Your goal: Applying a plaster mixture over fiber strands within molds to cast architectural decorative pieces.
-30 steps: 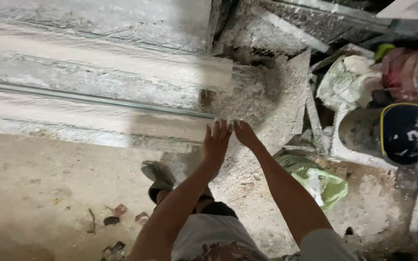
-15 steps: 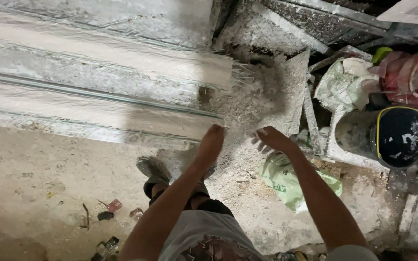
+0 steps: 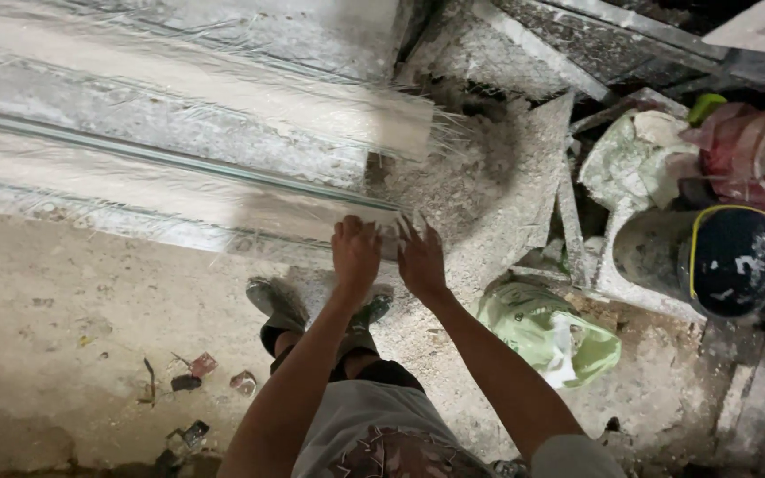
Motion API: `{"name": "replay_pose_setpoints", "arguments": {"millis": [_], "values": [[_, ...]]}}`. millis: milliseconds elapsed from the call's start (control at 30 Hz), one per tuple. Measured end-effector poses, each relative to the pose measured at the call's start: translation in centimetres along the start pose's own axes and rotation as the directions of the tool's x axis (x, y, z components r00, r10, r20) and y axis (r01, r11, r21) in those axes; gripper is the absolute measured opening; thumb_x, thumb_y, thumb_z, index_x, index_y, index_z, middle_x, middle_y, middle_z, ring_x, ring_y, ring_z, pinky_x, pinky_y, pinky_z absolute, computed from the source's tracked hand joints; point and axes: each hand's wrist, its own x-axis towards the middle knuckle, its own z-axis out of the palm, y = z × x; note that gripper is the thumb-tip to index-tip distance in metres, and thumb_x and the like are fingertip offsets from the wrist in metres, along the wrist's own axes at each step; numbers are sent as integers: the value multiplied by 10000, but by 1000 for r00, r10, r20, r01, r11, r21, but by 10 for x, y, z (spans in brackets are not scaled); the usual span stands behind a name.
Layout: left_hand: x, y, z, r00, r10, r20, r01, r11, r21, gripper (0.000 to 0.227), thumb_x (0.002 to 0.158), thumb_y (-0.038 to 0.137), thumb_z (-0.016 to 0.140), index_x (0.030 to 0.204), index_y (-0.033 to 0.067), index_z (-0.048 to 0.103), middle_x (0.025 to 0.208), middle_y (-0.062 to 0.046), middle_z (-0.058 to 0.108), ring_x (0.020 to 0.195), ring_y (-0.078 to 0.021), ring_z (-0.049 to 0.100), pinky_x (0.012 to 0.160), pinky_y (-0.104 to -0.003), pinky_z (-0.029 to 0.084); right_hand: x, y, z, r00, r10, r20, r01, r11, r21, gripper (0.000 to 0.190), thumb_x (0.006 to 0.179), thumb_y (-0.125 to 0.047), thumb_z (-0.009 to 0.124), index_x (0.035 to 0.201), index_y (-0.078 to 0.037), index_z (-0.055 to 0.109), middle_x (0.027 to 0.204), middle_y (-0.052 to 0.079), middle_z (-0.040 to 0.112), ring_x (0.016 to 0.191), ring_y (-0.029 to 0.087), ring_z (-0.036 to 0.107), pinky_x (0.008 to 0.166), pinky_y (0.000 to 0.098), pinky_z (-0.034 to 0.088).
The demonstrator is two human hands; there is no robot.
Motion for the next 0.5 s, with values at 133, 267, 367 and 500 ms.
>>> {"name": "replay_pose_setpoints", "arguments": {"millis": [133, 267, 367, 500], "values": [[9, -32, -29, 986, -158, -62, 160, 987, 33, 228, 910, 203, 703, 1010, -1, 679, 1182, -250, 571, 1028, -371, 527, 835, -498, 460, -4, -2, 1, 996, 86, -24, -88, 991, -102, 486, 1004, -180, 559, 1470, -46, 526, 1636, 89, 389, 1525, 401, 270, 1187, 577, 278], [13, -29, -65, 897, -163, -412, 303, 904, 301, 324, 971, 211, 638, 1155, -55, 651, 1252, -245, 563, 1124, -387, 508, 894, -534, 448, -3, -1, -3, 992, 122, -9, -123, 984, -128, 532, 993, -206, 534, 1498, -45, 491, 1647, 85, 358, 1532, 420, 235, 1186, 592, 264], [-2, -4, -52, 871, 13, 491, -321, 771, 550, 244, 1010, 195, 538, 1095, 13, 677, 1401, -225, 555, 1239, -327, 514, 1040, -535, 407, -9, 8, 11, 992, 123, -24, -124, 991, -56, 527, 1039, -194, 512, 1539, -34, 468, 1660, 116, 340, 1549, 429, 228, 1202, 595, 248], [-34, -8, -2, 892, 344, 294, -442, 803, 400, 443, 937, 321, 619, 1267, 26, 619, 1539, -155, 484, 1436, -336, 435, 1175, -628, 245, -15, 41, 49, 990, 93, -103, -89, 995, 42, 440, 1056, -156, 538, 1482, -46, 514, 1658, 201, 339, 1533, 444, 266, 1218, 585, 244]]}}
